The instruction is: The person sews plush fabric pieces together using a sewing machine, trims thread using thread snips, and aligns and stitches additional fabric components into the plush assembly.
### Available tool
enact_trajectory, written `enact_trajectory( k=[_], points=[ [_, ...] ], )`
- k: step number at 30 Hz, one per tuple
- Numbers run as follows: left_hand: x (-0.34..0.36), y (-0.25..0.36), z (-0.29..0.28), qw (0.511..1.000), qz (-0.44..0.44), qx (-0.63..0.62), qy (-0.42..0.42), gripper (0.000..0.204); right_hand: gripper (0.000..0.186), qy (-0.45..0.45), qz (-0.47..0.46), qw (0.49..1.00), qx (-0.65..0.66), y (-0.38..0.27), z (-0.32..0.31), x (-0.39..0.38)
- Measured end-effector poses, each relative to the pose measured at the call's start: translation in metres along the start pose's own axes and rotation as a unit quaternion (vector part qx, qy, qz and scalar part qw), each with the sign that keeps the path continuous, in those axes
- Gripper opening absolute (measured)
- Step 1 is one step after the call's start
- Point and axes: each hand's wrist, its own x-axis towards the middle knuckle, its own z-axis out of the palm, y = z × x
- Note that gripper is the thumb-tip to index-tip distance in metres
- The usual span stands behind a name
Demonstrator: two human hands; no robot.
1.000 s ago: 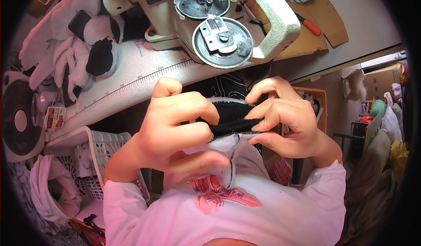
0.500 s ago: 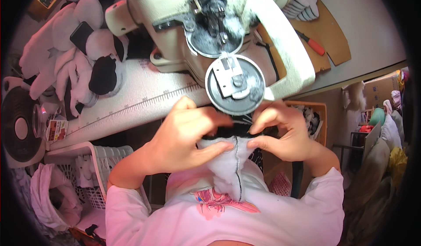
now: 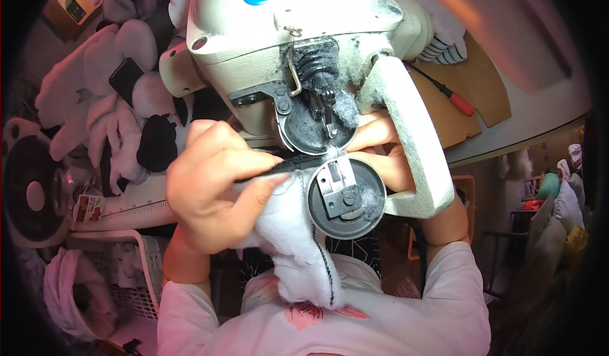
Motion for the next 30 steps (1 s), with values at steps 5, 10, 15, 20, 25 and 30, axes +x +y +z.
enact_trajectory(
  k=[5, 10, 15, 20, 25, 30],
  points=[
    [0.001, 0.002, 0.007, 0.995, 0.072, 0.067, -0.026, 0.028, 0.018, 0.031, 0.025, 0.999, 0.028, -0.004, -0.008, -0.003],
    [-0.005, -0.004, 0.014, 0.994, 0.087, 0.070, -0.007, 0.029, 0.016, 0.042, 0.001, 0.999, -0.024, -0.009, -0.013, -0.001],
    [-0.005, 0.000, 0.013, 0.995, 0.069, 0.069, -0.004, 0.031, 0.013, 0.058, 0.031, 0.998, 0.015, -0.011, -0.021, -0.006],
    [-0.004, 0.006, 0.015, 0.993, 0.067, 0.098, 0.003, 0.029, 0.012, 0.363, 0.058, 0.927, 0.072, -0.033, 0.011, -0.031],
    [-0.009, 0.001, 0.020, 0.992, 0.082, 0.092, 0.029, 0.030, 0.040, 0.535, 0.002, 0.817, 0.214, -0.026, 0.085, -0.068],
    [-0.013, -0.003, 0.019, 0.994, 0.082, 0.057, 0.034, 0.032, 0.066, 0.296, 0.228, 0.920, 0.117, -0.006, 0.127, -0.081]
  ],
)
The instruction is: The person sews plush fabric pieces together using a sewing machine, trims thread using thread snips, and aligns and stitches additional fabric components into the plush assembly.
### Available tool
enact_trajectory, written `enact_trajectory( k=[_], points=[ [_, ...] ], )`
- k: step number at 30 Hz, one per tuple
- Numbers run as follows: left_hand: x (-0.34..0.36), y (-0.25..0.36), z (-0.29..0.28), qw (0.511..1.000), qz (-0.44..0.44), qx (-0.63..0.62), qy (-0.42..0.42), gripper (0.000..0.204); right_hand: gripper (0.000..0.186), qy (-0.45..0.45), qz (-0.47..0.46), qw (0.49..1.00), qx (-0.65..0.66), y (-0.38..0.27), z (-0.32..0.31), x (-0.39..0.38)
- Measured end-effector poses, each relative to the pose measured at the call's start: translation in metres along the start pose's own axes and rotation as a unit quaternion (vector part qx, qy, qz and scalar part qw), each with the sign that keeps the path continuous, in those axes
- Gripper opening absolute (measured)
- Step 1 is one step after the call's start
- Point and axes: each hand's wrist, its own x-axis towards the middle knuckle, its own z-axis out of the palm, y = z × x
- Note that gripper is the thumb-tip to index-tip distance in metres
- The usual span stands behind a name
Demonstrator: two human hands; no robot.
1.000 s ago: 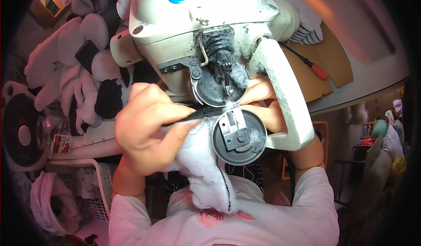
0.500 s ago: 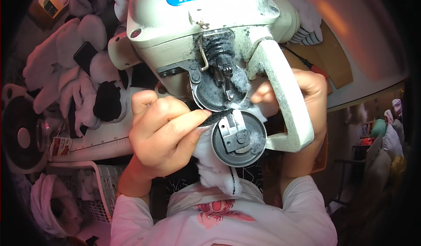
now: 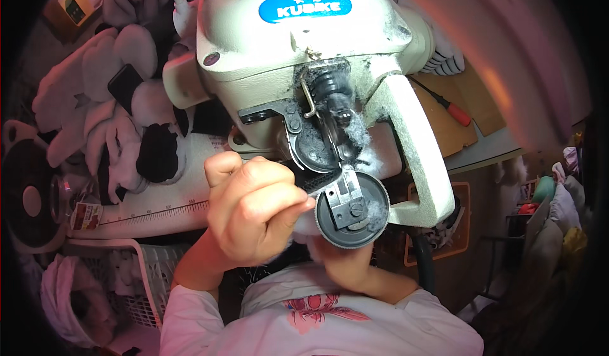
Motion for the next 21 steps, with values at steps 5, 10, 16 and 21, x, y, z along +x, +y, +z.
enact_trajectory(
  k=[5, 10, 16, 21],
  points=[
    [0.002, -0.004, -0.006, 0.983, -0.009, -0.171, -0.059, 0.031, 0.066, -0.098, 0.189, 0.972, 0.101, 0.066, -0.035, 0.000],
    [-0.005, -0.024, -0.012, 0.993, -0.004, -0.105, -0.050, 0.033, 0.054, -0.217, 0.195, 0.956, 0.030, 0.069, -0.057, 0.009],
    [-0.004, -0.006, -0.020, 0.999, 0.025, 0.011, -0.029, 0.041, 0.054, -0.210, 0.062, 0.969, -0.114, 0.047, -0.053, 0.010],
    [0.001, 0.001, -0.016, 0.998, 0.024, 0.042, -0.052, 0.043, 0.051, -0.145, -0.043, 0.987, -0.046, 0.014, -0.038, 0.036]
  ],
)
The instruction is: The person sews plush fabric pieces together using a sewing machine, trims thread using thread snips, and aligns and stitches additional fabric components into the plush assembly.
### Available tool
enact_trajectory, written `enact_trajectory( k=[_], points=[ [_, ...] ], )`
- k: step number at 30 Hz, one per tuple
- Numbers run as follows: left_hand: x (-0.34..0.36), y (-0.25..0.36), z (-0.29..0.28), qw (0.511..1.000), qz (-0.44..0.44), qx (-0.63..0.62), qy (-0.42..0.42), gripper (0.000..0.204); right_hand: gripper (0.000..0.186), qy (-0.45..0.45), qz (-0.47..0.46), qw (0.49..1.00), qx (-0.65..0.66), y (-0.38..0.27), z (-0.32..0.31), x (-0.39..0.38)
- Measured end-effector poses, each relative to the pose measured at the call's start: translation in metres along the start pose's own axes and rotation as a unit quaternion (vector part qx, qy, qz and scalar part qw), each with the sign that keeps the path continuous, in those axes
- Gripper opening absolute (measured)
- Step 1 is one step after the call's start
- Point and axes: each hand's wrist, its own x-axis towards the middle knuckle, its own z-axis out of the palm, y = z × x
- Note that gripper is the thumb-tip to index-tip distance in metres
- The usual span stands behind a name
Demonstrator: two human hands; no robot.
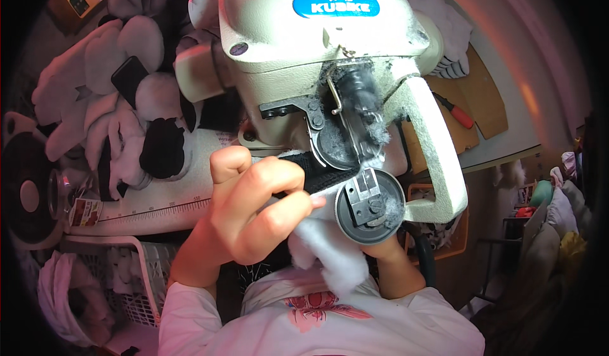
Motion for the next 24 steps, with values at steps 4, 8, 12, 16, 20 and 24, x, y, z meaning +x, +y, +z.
enact_trajectory(
  k=[4, 8, 12, 16, 20, 24],
  points=[
    [0.004, 0.003, -0.003, 0.999, -0.032, 0.013, -0.021, 0.040, 0.052, 0.062, 0.043, 0.995, 0.065, -0.014, 0.003, -0.003],
    [0.007, 0.006, -0.007, 0.996, -0.045, 0.061, -0.053, 0.038, 0.055, 0.041, -0.013, 0.999, 0.030, -0.010, 0.001, -0.007],
    [0.016, 0.013, -0.011, 0.987, -0.096, 0.094, -0.089, 0.034, 0.057, 0.039, -0.019, 0.998, 0.044, -0.008, 0.004, -0.008],
    [0.011, 0.006, -0.010, 0.988, -0.119, -0.001, -0.098, 0.024, 0.059, 0.025, -0.047, 0.999, -0.013, -0.004, 0.004, -0.009],
    [0.012, 0.004, -0.011, 0.985, -0.129, -0.027, -0.115, 0.014, 0.060, 0.022, -0.049, 0.998, -0.027, -0.001, 0.005, -0.012],
    [0.012, 0.002, -0.012, 0.978, -0.139, -0.073, -0.135, 0.010, 0.062, 0.041, -0.022, 0.999, -0.001, 0.007, 0.006, -0.017]
  ],
)
